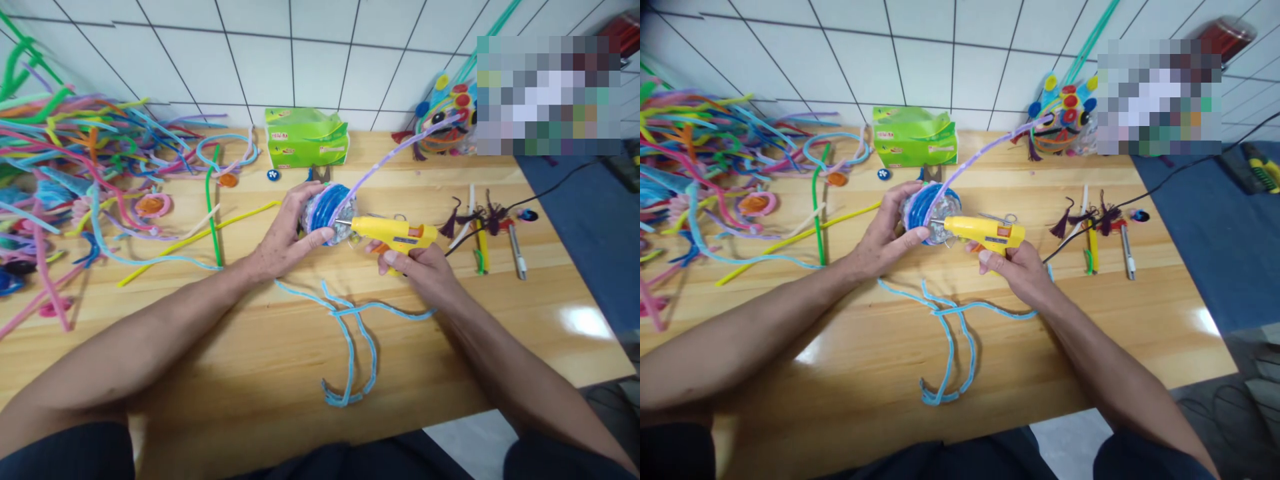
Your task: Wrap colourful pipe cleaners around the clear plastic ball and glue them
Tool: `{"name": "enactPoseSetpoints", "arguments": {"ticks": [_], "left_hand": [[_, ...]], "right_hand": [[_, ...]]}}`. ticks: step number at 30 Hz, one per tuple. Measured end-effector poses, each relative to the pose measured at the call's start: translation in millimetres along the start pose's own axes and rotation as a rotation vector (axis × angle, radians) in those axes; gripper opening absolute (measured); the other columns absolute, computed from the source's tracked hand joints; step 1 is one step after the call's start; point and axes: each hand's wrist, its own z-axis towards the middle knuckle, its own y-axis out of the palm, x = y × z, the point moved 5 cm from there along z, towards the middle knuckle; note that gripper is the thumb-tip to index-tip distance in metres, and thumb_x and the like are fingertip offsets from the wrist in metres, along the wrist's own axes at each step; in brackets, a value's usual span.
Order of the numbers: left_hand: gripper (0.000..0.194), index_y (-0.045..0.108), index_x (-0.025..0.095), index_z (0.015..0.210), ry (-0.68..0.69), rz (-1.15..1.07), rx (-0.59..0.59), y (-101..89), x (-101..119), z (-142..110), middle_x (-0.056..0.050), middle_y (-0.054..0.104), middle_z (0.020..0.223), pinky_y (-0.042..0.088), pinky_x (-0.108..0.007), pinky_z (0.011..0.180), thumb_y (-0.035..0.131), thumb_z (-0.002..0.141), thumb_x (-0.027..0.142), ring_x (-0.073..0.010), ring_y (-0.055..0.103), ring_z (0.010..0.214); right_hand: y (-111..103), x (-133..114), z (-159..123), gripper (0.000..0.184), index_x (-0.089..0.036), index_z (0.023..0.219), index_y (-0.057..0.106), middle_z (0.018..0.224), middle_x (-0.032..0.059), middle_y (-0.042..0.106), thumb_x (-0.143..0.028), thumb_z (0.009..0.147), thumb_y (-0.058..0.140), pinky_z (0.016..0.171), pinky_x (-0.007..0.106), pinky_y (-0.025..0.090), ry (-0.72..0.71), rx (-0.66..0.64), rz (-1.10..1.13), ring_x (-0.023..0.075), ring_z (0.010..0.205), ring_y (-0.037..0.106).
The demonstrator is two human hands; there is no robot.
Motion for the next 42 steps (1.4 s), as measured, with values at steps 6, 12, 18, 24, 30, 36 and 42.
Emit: {"name": "enactPoseSetpoints", "arguments": {"ticks": [6,12,18,24,30,36,42], "left_hand": [[0.072,0.044,0.034,0.170,-0.005,-0.017,0.004,1.1,1,1,-0.014,0.055,0.173,0.046,-0.061,0.140,0.072,0.110,0.063,-0.0372,0.054,0.164],[0.072,0.044,0.034,0.170,-0.003,-0.012,0.006,0.3,1,1,-0.015,0.055,0.173,0.046,-0.059,0.140,0.071,0.110,0.065,-0.0359,0.054,0.164],[0.074,0.043,0.031,0.171,0.032,0.018,-0.002,-0.9,2,1,-0.017,0.055,0.172,0.046,-0.058,0.140,0.071,0.111,0.064,-0.0357,0.053,0.165],[0.073,0.043,0.031,0.171,0.044,0.033,0.003,-1.0,2,1,-0.017,0.056,0.171,0.047,-0.058,0.140,0.071,0.111,0.064,-0.0362,0.054,0.165],[0.073,0.043,0.033,0.171,0.051,0.016,0.006,-0.7,0,1,-0.016,0.054,0.173,0.045,-0.058,0.141,0.072,0.110,0.061,-0.0369,0.053,0.166],[0.073,0.043,0.034,0.171,0.045,0.015,0.004,-0.6,0,1,-0.016,0.054,0.173,0.045,-0.060,0.141,0.072,0.110,0.062,-0.0379,0.053,0.166],[0.073,0.043,0.033,0.171,0.041,0.016,-0.002,-0.4,1,0,-0.016,0.054,0.173,0.046,-0.060,0.141,0.072,0.111,0.061,-0.0375,0.053,0.166]], "right_hand": [[5,-3,5,0.056,-0.025,0.083,0.079,0.091,0.0073,0.078,-0.079,0.087,0.088,0.081,0.041,0.064,-0.017,0.000,0.003,0.0265,0.089,0.074],[7,-3,6,0.054,-0.024,0.079,0.077,0.097,0.0088,0.080,-0.075,0.087,0.090,0.082,0.041,0.063,-0.015,-0.002,0.033,0.0259,0.089,0.073],[3,0,5,0.060,-0.024,0.073,0.076,0.097,0.0097,0.081,-0.081,0.086,0.088,0.087,0.042,0.063,-0.021,0.035,0.037,0.0269,0.091,0.073],[4,5,6,0.052,-0.024,0.087,0.081,0.096,0.0057,0.081,-0.074,0.088,0.091,0.080,0.037,0.059,-0.030,0.019,0.090,0.0187,0.075,0.064],[5,4,6,0.049,-0.024,0.085,0.082,0.099,0.0059,0.081,-0.071,0.090,0.091,0.080,0.036,0.057,-0.041,0.007,0.097,0.0181,0.075,0.063],[4,3,6,0.050,-0.023,0.077,0.080,0.098,0.0074,0.080,-0.070,0.092,0.089,0.081,0.038,0.059,-0.045,0.012,0.066,0.0188,0.075,0.062],[3,7,5,0.049,-0.023,0.078,0.082,0.093,0.0067,0.079,-0.070,0.093,0.088,0.084,0.039,0.060,-0.045,0.005,0.069,0.0192,0.074,0.061]]}}
